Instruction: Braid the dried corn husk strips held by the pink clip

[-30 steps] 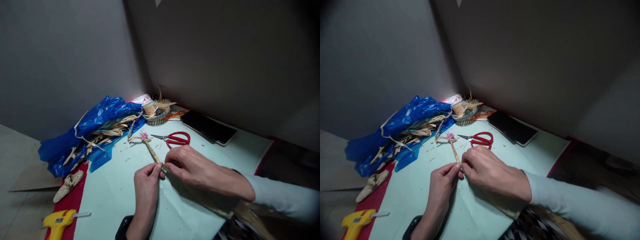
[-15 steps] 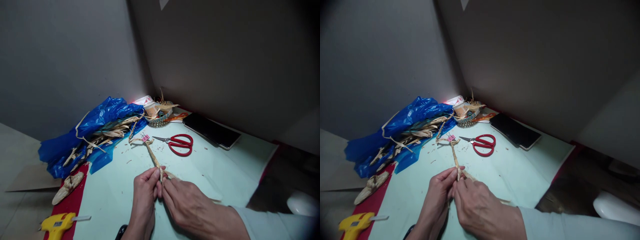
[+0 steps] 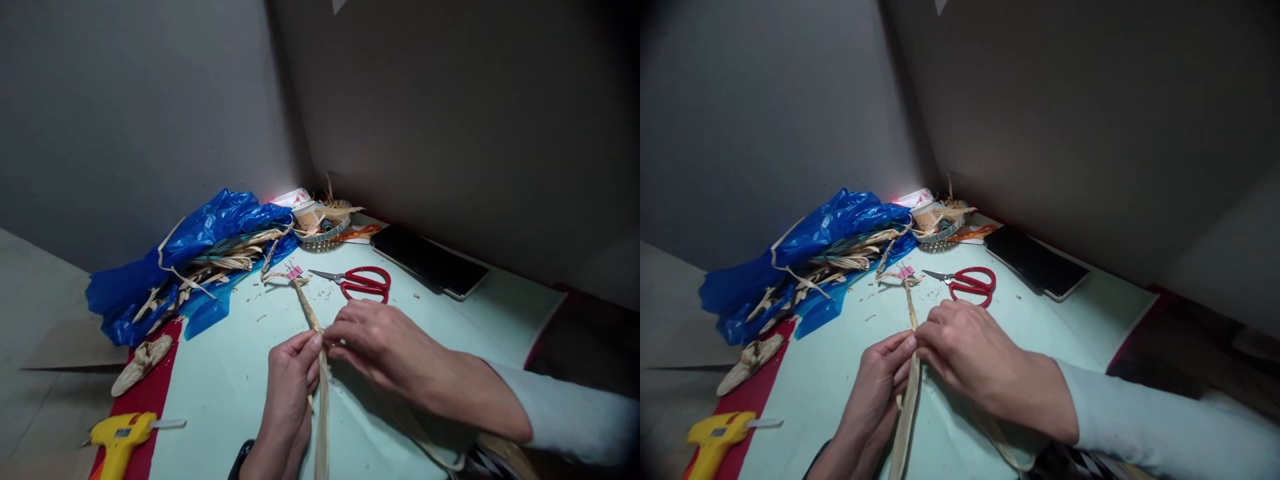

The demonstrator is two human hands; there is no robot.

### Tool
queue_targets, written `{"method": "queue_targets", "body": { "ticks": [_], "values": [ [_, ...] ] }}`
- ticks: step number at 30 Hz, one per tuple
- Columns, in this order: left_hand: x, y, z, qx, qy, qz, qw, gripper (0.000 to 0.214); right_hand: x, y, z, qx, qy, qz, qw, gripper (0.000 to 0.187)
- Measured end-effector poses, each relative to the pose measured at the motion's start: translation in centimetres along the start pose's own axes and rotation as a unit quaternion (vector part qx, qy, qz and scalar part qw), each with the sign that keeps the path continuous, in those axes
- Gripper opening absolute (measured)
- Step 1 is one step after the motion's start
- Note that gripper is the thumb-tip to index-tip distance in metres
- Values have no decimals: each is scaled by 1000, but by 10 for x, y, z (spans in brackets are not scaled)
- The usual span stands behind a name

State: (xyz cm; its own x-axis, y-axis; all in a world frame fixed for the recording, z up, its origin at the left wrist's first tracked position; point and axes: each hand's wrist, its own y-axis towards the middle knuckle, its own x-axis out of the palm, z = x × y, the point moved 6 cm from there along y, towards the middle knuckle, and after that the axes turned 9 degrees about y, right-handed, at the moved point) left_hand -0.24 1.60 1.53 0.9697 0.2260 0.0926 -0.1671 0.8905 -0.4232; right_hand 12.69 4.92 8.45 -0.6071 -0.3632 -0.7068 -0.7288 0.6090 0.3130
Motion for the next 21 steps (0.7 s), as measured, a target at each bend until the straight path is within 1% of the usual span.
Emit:
{"method": "queue_targets", "body": {
  "ticks": [2,5,8,10,12,14,17,19,21],
  "values": [
    [1,0,2,16,9,-4,1000,23,12,-3,-5,-19,-49,-2,999,16],
    [1,0,3,35,30,0,999,25,22,-9,-5,-16,-96,4,995,11],
    [-1,0,2,45,50,13,998,26,24,-13,-2,-9,-107,-1,994,12],
    [-2,1,1,54,66,20,996,25,20,-13,-2,1,-110,6,994,11],
    [-2,1,2,63,91,30,993,26,15,-10,-2,21,-98,10,995,9],
    [-2,0,3,65,113,37,991,25,13,-6,-4,47,-59,5,997,12],
    [0,-1,4,58,90,31,994,21,23,-4,-5,69,3,-7,998,13],
    [1,-2,2,48,62,18,997,20,33,-7,-6,52,-6,20,998,11],
    [0,-2,1,38,49,8,998,22,41,-11,-6,22,-52,64,996,12]
  ]
}}
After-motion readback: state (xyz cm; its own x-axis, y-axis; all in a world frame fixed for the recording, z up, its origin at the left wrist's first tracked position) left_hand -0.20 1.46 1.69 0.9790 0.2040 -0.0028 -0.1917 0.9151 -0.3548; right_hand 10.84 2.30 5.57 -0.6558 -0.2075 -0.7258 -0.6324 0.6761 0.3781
